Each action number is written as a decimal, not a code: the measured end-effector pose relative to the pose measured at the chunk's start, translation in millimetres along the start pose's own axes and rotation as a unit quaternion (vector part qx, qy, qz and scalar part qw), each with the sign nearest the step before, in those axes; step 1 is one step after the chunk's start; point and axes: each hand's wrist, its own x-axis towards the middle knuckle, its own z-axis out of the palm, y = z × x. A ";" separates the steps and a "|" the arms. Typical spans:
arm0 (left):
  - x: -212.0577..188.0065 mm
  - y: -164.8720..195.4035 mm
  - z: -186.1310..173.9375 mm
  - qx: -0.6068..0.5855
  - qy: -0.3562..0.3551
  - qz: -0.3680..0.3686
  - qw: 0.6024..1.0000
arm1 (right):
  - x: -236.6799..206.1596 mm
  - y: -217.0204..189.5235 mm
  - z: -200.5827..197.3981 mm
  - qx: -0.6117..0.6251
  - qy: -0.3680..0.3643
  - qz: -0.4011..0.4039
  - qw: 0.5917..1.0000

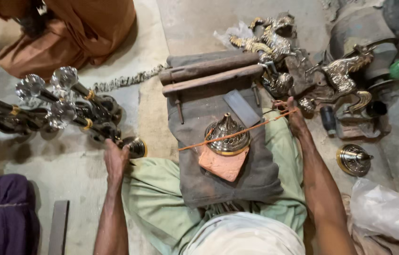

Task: The person sits on the floor holding a small chisel-like punch against a brass ornamental object and repeatedly strikes the punch with a wooden mallet to shape its surface, repositioning the punch and rotating the object between strikes, then sets the mallet aside and handles a flat stone tool.

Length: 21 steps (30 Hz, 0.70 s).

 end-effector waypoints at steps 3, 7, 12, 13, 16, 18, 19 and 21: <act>11.1 10.2 -0.2 0.082 -0.024 0.005 0.996 | 16.4 -11.5 -4.9 -0.003 -0.031 -0.036 0.999; 7.3 7.5 7.8 0.096 -0.005 0.017 0.995 | 20.9 -1.0 -17.6 0.092 -0.111 0.117 0.983; 4.6 5.9 14.3 0.103 0.052 -0.005 0.993 | -56.3 54.1 -47.1 -0.037 -0.016 0.339 0.940; 2.7 5.8 13.4 0.103 0.054 -0.011 0.993 | -75.9 60.1 -60.7 -0.048 -0.088 0.249 0.963; -1.6 10.0 12.0 0.098 0.070 -0.003 0.993 | -97.2 53.6 -100.5 -0.172 -0.140 0.265 0.939; -1.6 16.7 12.2 0.106 0.077 0.002 0.991 | -88.5 36.1 -105.2 -0.235 -0.088 0.045 0.967; -2.1 20.4 13.3 0.114 0.077 -0.001 0.991 | -81.3 25.0 -99.4 -0.264 -0.052 -0.065 0.961; -3.0 24.9 15.5 0.129 0.074 0.000 0.989 | -63.7 7.2 -60.9 -0.141 -0.041 -0.092 0.985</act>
